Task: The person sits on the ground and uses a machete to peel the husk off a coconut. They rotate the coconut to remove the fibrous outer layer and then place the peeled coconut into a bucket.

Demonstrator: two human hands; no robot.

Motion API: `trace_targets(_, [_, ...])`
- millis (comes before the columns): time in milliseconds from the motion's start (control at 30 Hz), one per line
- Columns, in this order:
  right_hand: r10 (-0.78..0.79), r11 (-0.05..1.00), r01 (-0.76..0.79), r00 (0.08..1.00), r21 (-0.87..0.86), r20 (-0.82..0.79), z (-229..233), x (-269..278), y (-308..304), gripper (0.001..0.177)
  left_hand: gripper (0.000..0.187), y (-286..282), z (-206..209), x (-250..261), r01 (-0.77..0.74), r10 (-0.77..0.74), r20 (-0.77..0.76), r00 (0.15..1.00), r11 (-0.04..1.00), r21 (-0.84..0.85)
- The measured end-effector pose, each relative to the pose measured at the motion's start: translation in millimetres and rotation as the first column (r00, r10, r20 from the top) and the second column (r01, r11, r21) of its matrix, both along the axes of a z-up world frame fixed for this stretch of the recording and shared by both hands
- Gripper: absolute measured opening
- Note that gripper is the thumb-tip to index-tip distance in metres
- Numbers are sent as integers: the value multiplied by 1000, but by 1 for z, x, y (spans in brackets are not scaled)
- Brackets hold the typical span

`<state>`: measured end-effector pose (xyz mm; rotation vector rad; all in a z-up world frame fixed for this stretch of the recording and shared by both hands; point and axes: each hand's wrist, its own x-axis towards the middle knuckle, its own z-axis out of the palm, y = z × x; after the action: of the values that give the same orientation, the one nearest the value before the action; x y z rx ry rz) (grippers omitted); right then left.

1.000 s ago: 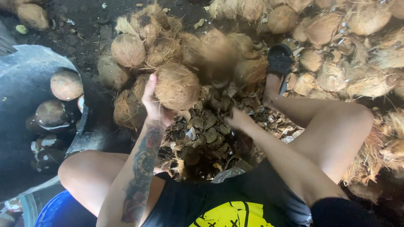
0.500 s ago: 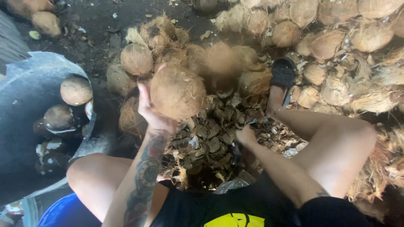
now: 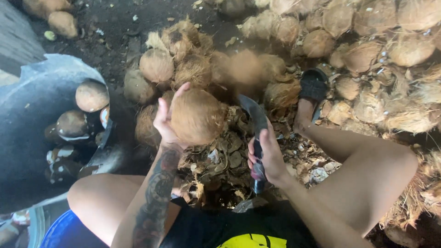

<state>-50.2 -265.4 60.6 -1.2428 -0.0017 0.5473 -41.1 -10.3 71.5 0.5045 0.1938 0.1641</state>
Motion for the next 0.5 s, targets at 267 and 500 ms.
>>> trace_targets(267, [95,995,-97,974,2,206,8,-77,-10,55,71,-39,-100,-58,-80,6,-610,792,992,-95])
trace_targets(500, [-145,984,72,848,160,510,59,-113,-2,61,88,-35,-90,-54,54,-51,-644,763,998,-15])
